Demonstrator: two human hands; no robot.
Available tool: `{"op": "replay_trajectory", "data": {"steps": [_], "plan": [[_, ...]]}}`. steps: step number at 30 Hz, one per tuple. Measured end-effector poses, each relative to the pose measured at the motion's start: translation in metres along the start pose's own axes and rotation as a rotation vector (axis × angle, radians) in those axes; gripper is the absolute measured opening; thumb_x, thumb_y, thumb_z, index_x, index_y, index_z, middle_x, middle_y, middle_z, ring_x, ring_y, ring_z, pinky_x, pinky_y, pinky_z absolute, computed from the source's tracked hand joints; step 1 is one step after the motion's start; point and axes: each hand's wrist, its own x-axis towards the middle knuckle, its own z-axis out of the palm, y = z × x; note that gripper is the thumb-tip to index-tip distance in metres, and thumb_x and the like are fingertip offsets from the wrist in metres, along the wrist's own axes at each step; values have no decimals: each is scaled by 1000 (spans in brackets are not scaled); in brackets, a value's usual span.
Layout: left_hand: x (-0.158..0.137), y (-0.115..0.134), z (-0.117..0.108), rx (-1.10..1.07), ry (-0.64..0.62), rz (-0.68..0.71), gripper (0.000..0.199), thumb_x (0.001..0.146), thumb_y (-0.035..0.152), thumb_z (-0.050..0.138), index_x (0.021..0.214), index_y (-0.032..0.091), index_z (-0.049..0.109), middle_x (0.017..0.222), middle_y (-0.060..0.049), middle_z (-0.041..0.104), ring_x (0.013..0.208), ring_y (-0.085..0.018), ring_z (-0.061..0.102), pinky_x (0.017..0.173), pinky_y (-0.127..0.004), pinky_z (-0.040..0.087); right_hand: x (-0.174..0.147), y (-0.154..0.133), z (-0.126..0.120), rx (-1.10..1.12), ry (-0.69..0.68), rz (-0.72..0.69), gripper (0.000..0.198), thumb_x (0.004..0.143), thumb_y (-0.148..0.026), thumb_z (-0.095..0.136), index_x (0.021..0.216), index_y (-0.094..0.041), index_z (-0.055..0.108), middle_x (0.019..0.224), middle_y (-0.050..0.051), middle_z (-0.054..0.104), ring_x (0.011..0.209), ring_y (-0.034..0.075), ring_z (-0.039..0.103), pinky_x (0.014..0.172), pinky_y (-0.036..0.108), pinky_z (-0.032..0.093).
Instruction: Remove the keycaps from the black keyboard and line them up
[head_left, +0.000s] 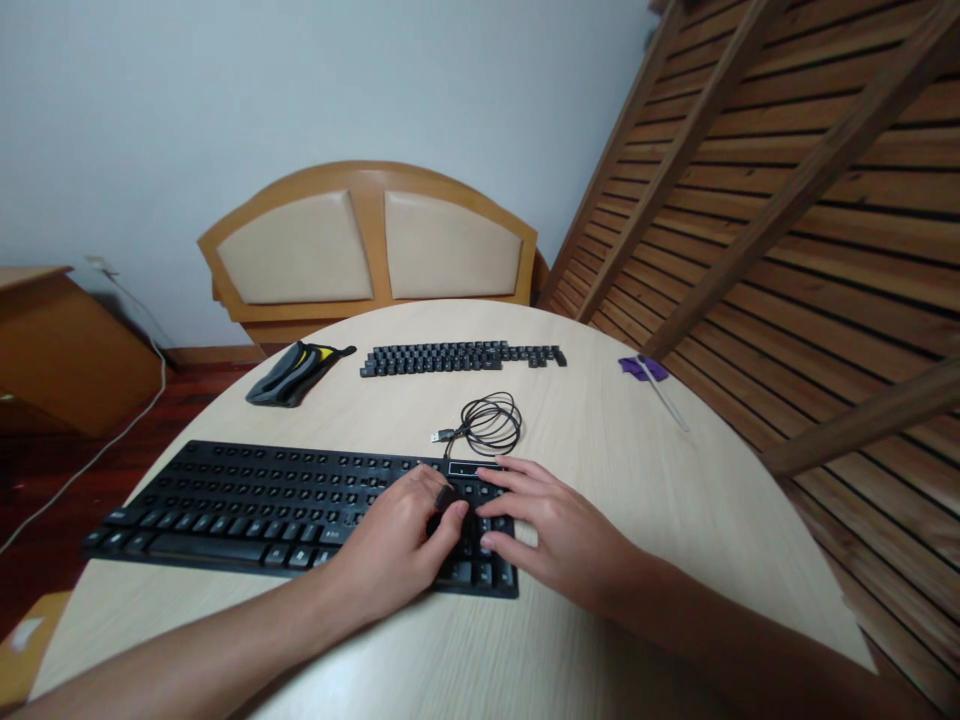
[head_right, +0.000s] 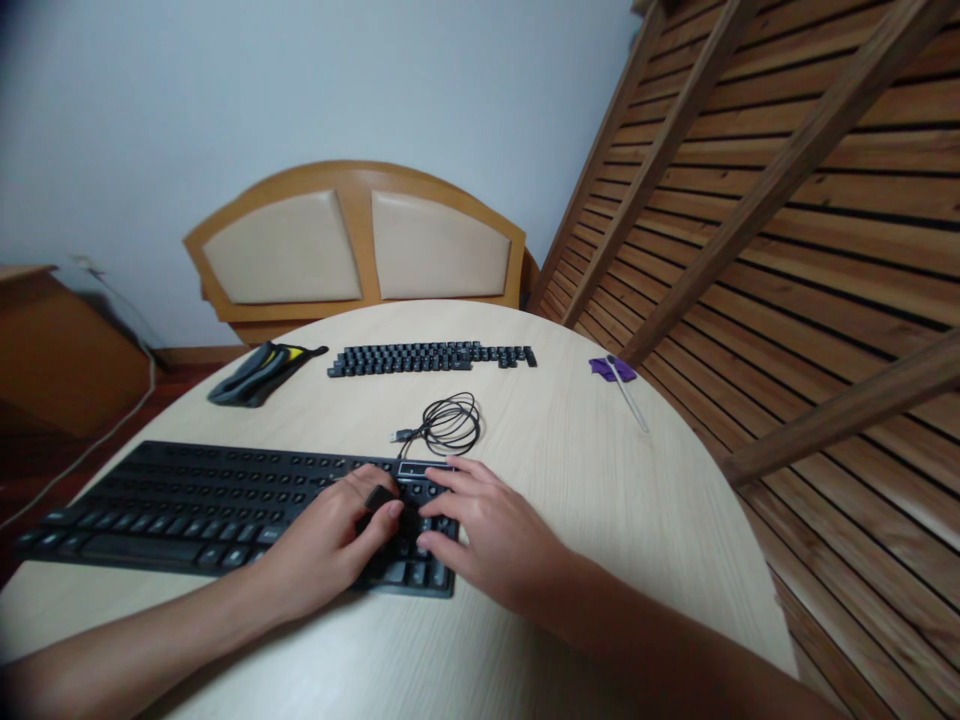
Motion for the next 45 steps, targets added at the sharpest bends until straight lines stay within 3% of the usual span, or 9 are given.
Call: {"op": "replay_trajectory", "data": {"steps": [8,15,25,33,45], "plan": [[1,1,2,-51,47,70,21,98,22,41,92,16,60,94,-7,66,95,-22,59,91,-39,46,-1,-4,10,-22,90,27,21,84,-26,69,103,-20,76,122,7,70,123,27,58,108,46,45],[-2,-5,3,-172,2,84,30,101,26,41,88,19,67,101,-6,72,115,-23,57,99,-40,43,-1,-6,11,-69,97,-11,18,85,-25,69,100,-19,76,117,6,72,116,27,63,109,49,43],[-4,-5,2,-253,-22,42,34,100,29,42,86,17,71,104,-9,69,109,-23,59,95,-39,45,-2,-4,10,-75,61,-81,19,87,-20,64,102,-14,74,116,10,72,115,27,64,104,46,50],[-1,-3,-1,-306,-48,95,34,100,27,40,84,17,68,93,-6,69,94,-21,60,89,-36,44,-2,0,13,-86,67,-124,18,85,-19,66,100,-11,73,116,13,72,114,29,64,100,47,52],[-2,-1,-4,-383,4,-28,38,101,32,37,82,18,67,90,-5,69,89,-20,62,84,-33,44,-3,6,12,-15,89,-105,9,86,-20,65,94,-18,70,105,6,76,105,23,70,97,38,54]]}}
